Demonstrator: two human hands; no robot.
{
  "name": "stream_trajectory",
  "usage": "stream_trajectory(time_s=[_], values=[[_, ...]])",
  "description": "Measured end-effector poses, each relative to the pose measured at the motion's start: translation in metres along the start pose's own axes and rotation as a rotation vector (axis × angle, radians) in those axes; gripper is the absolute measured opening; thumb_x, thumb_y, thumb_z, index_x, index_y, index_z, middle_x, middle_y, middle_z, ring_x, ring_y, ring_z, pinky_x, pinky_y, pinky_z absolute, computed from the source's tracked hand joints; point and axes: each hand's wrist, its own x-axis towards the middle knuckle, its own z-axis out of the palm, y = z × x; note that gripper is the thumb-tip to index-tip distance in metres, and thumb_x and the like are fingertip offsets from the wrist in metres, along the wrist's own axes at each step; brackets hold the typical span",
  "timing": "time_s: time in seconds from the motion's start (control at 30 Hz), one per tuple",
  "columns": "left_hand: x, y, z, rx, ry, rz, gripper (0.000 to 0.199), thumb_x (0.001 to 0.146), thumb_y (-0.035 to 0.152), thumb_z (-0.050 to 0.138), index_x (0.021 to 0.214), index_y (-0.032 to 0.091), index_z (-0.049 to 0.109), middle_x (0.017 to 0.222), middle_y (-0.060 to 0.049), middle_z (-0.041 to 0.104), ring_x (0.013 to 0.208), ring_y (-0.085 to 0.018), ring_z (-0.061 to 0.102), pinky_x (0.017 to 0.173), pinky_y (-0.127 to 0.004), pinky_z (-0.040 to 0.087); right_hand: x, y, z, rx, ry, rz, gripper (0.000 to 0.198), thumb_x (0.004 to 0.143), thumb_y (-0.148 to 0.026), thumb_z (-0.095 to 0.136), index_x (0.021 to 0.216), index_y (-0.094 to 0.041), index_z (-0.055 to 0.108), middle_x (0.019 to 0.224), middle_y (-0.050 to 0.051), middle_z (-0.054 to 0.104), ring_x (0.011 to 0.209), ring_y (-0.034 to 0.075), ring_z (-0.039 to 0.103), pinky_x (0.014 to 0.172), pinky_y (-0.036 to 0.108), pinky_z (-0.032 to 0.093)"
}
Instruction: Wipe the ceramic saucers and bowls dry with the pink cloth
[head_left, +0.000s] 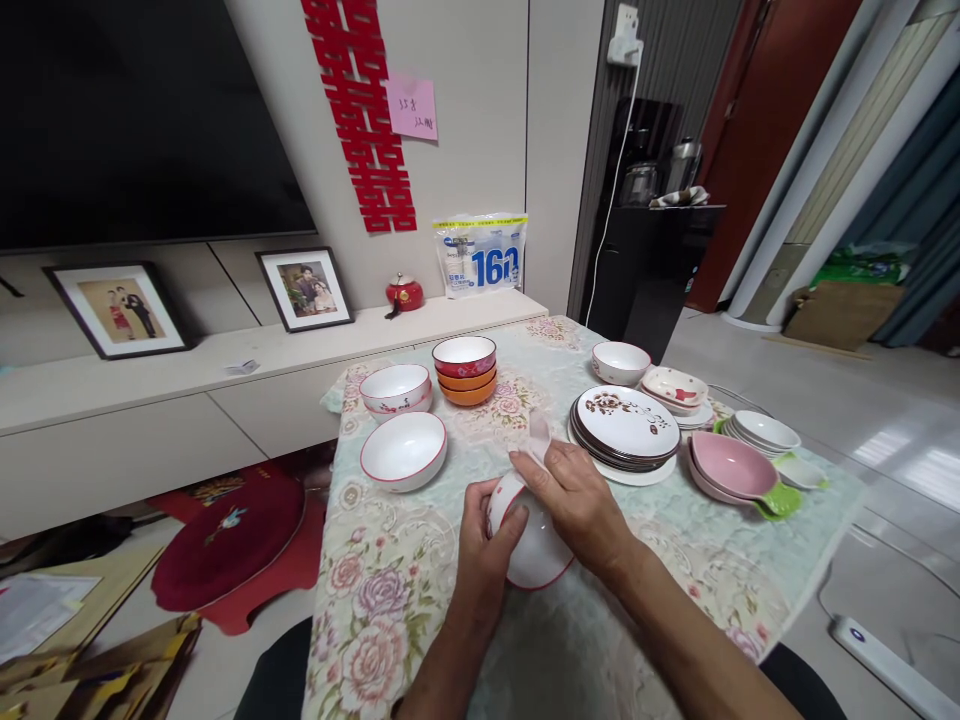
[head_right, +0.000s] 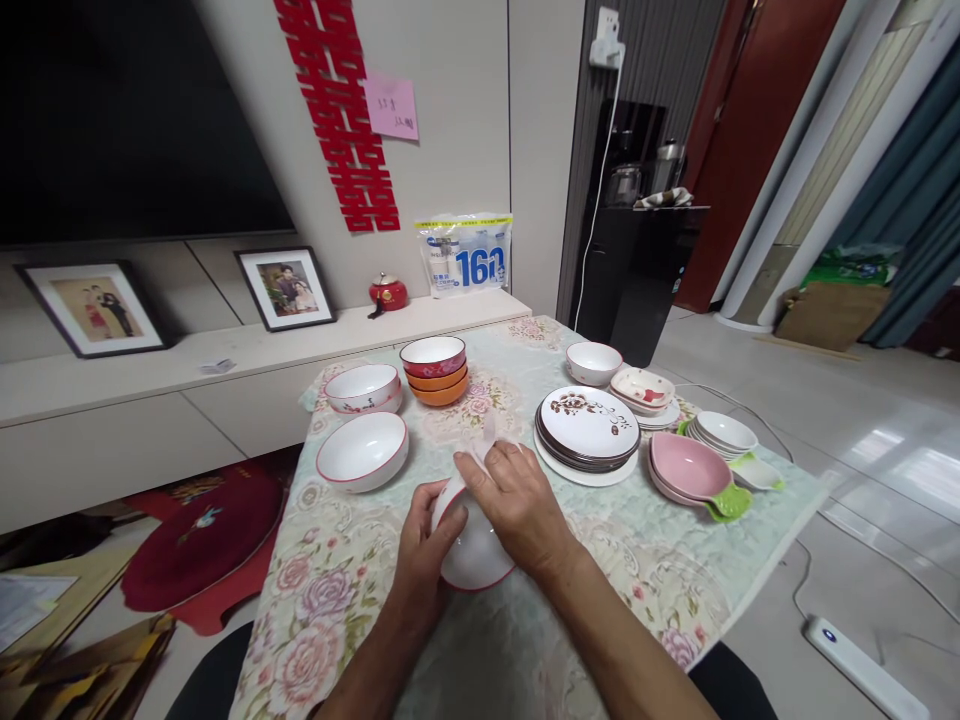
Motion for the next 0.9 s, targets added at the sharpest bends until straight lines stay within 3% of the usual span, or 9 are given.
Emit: stream_trajectory(time_s=[0.13, 0.3, 0.43, 0.63, 0.73, 0.83, 0.9], values=[[0.001, -0.005, 0.0, -0.067, 0.022, -0.008, 0.05, 0.077, 0.042, 0.072, 0.119, 0.019, 0.059, 0.112, -0.008, 0.068, 0.1, -0.024, 0.062, 0.086, -0.033, 0.048, 0.002, -0.005, 0.005, 0.09, -0.04, 0.08, 0.039, 0.098, -0.014, 0.039, 0.134, -0.011, 0.054, 0.107, 0.017, 0.062, 0.105, 0.03, 0.054, 0.091, 0.047, 0.05], [0.001, -0.01, 0.001, -0.159, 0.107, -0.073, 0.056, 0.078, 0.044, 0.072, 0.126, 0.019, 0.055, 0.121, -0.011, 0.065, 0.099, -0.024, 0.065, 0.082, -0.033, 0.051, -0.006, 0.002, 0.017, 0.215, -0.099, 0.433, 0.044, 0.097, -0.021, 0.04, 0.138, -0.008, 0.051, 0.103, 0.018, 0.062, 0.099, 0.031, 0.057, 0.087, 0.048, 0.051], [0.003, -0.003, 0.004, -0.213, 0.186, -0.056, 0.059, 0.08, 0.046, 0.07, 0.129, 0.019, 0.051, 0.118, -0.012, 0.065, 0.095, -0.025, 0.067, 0.078, -0.035, 0.054, -0.018, 0.011, 0.021, 0.509, -0.154, 0.693, 0.038, 0.096, -0.032, 0.043, 0.126, -0.016, 0.061, 0.11, 0.015, 0.068, 0.102, 0.029, 0.063, 0.089, 0.044, 0.051], [0.007, -0.002, 0.003, -0.197, 0.214, -0.007, 0.055, 0.088, 0.051, 0.057, 0.134, 0.021, 0.048, 0.126, -0.015, 0.062, 0.11, -0.03, 0.063, 0.084, -0.039, 0.055, -0.023, 0.009, 0.022, 0.993, -0.322, 1.003, 0.042, 0.089, -0.052, 0.053, 0.101, -0.015, 0.069, 0.08, 0.007, 0.073, 0.069, 0.023, 0.066, 0.061, 0.032, 0.054], [0.007, -0.011, 0.0, -0.154, 0.18, 0.004, 0.056, 0.086, 0.051, 0.059, 0.133, 0.021, 0.051, 0.125, -0.016, 0.063, 0.114, -0.033, 0.062, 0.088, -0.043, 0.054, -0.02, 0.009, 0.021, 1.02, -0.22, 0.978, 0.049, 0.086, -0.053, 0.058, 0.117, -0.015, 0.065, 0.105, 0.011, 0.073, 0.091, 0.027, 0.068, 0.078, 0.038, 0.055], [0.009, -0.023, -0.002, -0.111, 0.133, 0.022, 0.054, 0.085, 0.052, 0.06, 0.128, 0.021, 0.058, 0.12, -0.016, 0.067, 0.116, -0.035, 0.061, 0.094, -0.047, 0.052, -0.017, 0.01, 0.018, 0.876, -0.058, 0.873, 0.058, 0.085, -0.051, 0.06, 0.132, -0.018, 0.057, 0.134, 0.013, 0.061, 0.122, 0.03, 0.056, 0.105, 0.046, 0.042], [0.01, -0.032, -0.003, -0.081, 0.105, 0.03, 0.053, 0.082, 0.052, 0.062, 0.126, 0.022, 0.06, 0.119, -0.016, 0.067, 0.12, -0.037, 0.058, 0.097, -0.048, 0.05, -0.017, 0.012, 0.017, 0.842, -0.023, 0.844, 0.06, 0.086, -0.052, 0.06, 0.135, -0.018, 0.055, 0.14, 0.013, 0.056, 0.129, 0.031, 0.05, 0.111, 0.048, 0.035]])
